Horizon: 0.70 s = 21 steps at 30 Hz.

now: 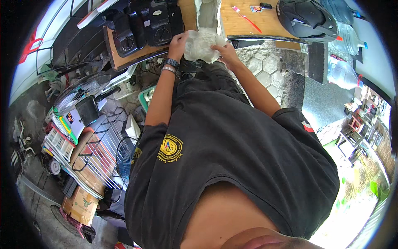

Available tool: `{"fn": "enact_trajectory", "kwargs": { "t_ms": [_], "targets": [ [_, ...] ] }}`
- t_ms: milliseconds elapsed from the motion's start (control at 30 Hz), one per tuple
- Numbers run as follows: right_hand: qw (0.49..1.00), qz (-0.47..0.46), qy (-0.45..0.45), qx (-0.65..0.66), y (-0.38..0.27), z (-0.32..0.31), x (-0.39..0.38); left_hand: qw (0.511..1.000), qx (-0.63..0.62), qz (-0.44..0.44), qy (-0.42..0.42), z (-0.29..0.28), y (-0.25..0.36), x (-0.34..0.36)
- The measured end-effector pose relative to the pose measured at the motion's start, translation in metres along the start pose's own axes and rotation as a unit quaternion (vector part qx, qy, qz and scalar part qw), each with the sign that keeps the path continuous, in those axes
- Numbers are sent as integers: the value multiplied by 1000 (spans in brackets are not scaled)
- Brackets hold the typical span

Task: The person is repairing or customizing a shoe by applying adhesive or paint using a brush and applying masking tape to protect areas of the shoe.

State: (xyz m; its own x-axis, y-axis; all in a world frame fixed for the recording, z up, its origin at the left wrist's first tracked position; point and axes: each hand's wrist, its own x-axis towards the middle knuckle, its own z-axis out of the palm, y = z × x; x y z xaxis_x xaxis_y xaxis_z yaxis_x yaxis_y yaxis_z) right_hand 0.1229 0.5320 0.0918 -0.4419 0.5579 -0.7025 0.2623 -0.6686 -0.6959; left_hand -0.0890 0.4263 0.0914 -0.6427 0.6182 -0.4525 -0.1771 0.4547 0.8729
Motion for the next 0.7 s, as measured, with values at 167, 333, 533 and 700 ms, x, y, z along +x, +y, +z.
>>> {"fn": "enact_trajectory", "kwargs": {
  "t_ms": [167, 333, 533, 700],
  "targets": [
    [991, -48, 126, 25, -7, 3, -4, 993, 67, -51, -79, 7, 3, 11],
    [978, -160, 111, -80, -21, 2, -11, 981, 182, 68, -10, 10, 20, -2],
    [924, -264, 52, -271, -37, 14, -19, 914, 301, 271, -24, 29, 32, -28],
    [884, -312, 7, -349, -46, -6, -9, 855, 383, 349, 0, 34, 41, -46]
  ]
}}
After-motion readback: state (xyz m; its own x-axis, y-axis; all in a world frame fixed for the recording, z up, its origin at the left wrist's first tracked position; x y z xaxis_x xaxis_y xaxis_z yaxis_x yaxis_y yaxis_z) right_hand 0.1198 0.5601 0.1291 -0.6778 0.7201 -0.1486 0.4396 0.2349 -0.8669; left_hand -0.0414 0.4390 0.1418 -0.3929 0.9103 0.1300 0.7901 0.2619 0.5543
